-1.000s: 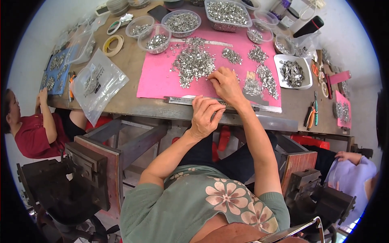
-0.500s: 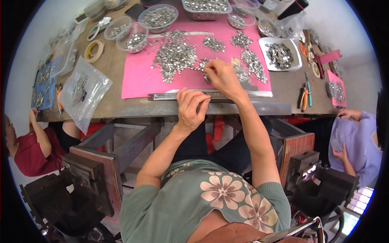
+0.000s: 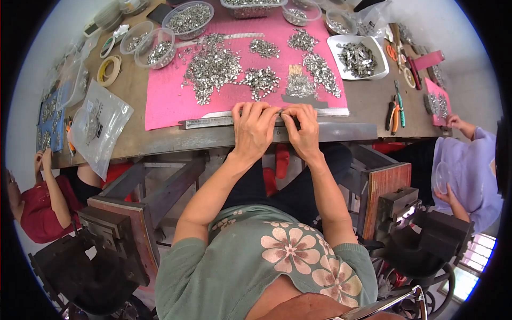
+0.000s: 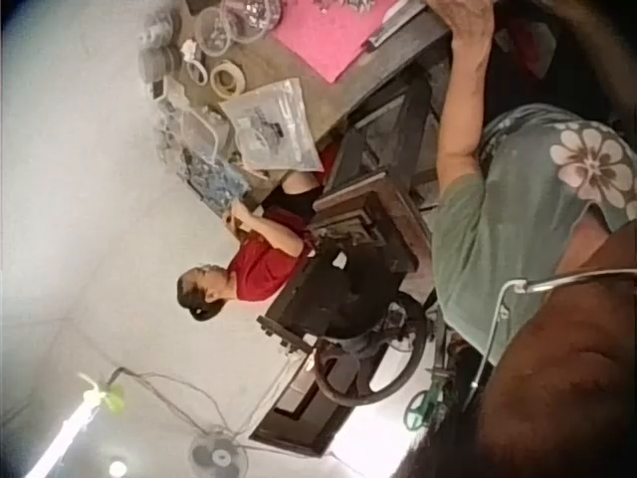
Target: The person sorts small metal parts from plastic containers into a metal jig, then uses a manual press machine to press the components, and finally trims them with pliers.
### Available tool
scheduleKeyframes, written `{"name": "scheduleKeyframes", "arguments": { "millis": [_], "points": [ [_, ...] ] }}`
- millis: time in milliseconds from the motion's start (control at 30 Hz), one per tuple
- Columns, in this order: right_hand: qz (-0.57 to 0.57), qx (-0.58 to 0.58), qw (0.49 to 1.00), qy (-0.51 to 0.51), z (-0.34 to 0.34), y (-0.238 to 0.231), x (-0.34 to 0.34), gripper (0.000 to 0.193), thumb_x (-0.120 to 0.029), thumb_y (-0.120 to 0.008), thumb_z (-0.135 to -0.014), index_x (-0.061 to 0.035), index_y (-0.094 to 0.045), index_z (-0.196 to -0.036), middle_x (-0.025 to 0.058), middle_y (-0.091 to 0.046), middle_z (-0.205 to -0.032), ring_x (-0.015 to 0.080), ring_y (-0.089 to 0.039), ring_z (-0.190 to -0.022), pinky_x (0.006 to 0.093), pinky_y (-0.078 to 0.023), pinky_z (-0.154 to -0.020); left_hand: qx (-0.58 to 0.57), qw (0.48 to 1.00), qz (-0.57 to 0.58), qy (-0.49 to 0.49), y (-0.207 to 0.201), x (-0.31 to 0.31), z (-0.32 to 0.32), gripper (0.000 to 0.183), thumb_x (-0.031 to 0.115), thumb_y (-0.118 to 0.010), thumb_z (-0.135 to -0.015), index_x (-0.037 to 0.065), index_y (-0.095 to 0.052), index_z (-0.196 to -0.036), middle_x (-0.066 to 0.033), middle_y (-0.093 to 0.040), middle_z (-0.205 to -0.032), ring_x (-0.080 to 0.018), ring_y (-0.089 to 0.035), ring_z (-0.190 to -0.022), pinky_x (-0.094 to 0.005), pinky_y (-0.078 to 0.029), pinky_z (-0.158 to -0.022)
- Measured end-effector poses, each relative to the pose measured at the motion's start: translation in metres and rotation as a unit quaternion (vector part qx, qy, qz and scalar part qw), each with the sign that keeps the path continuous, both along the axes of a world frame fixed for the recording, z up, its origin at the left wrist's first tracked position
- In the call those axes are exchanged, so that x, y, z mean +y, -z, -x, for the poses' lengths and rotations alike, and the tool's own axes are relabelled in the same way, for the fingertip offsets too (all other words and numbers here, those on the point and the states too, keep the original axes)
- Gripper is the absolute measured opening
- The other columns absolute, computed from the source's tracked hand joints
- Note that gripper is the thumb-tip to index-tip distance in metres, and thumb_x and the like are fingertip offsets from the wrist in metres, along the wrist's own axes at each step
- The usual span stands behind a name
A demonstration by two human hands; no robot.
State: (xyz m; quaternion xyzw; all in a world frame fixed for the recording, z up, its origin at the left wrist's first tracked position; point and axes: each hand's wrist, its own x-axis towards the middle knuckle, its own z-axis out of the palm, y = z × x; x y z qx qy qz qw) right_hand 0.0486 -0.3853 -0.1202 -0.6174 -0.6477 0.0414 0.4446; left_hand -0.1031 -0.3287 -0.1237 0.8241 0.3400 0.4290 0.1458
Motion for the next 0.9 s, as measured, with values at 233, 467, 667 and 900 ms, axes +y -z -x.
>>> {"name": "scheduleKeyframes", "arguments": {
  "millis": [233, 467, 667, 900],
  "points": [
    [-0.045, -0.049, 0.998, 0.007, 0.0022, 0.0037, -0.0002, 0.012, -0.004, -0.073, -0.085, -0.0053, -0.064, -0.093, 0.0073, -0.065, -0.094, 0.0283, -0.06, -0.091, 0.0404, -0.041, -0.085, -0.007, 1.0, 0.004, -0.006, -0.0004, 0.0003, -0.0014, 0.01, 0.011, -0.068, -0.09, 0.01, -0.071, -0.099, -0.0028, -0.063, -0.095, -0.0238, -0.057, -0.095, -0.0461, -0.036, -0.094],
    [-0.024, 0.025, 0.999, -0.002, -0.0017, -0.0008, -0.0016, 0.01, -0.002, -0.071, -0.087, -0.0041, -0.067, -0.096, 0.0082, -0.069, -0.095, 0.0278, -0.064, -0.091, 0.0386, -0.044, -0.087, 0.004, 1.0, 0.008, -0.014, -0.0037, 0.0001, 0.0, 0.009, 0.012, -0.07, -0.089, 0.01, -0.072, -0.098, -0.0024, -0.066, -0.094, -0.0224, -0.059, -0.094, -0.0427, -0.036, -0.094],
    [-0.01, 0.058, 0.998, 0.008, -0.0043, 0.0014, -0.0036, 0.01, -0.002, -0.07, -0.089, -0.0037, -0.068, -0.099, 0.0094, -0.07, -0.095, 0.0289, -0.065, -0.091, 0.0384, -0.045, -0.087, -0.008, 1.0, 0.01, -0.018, -0.0036, -0.0003, -0.0028, 0.009, 0.014, -0.07, -0.089, 0.01, -0.071, -0.097, -0.0016, -0.063, -0.092, -0.0231, -0.057, -0.094, -0.0448, -0.036, -0.094],
    [-0.002, 0.057, 0.998, 0.003, -0.003, -0.0009, -0.0034, 0.014, -0.003, -0.069, -0.089, -0.0042, -0.067, -0.102, 0.0094, -0.069, -0.097, 0.0295, -0.064, -0.093, 0.039, -0.044, -0.088, -0.003, 1.0, 0.018, -0.016, -0.0012, 0.0002, -0.0028, 0.013, 0.014, -0.074, -0.085, 0.012, -0.075, -0.098, -0.0006, -0.063, -0.092, -0.0224, -0.057, -0.095, -0.0455, -0.035, -0.096]
  ]
}}
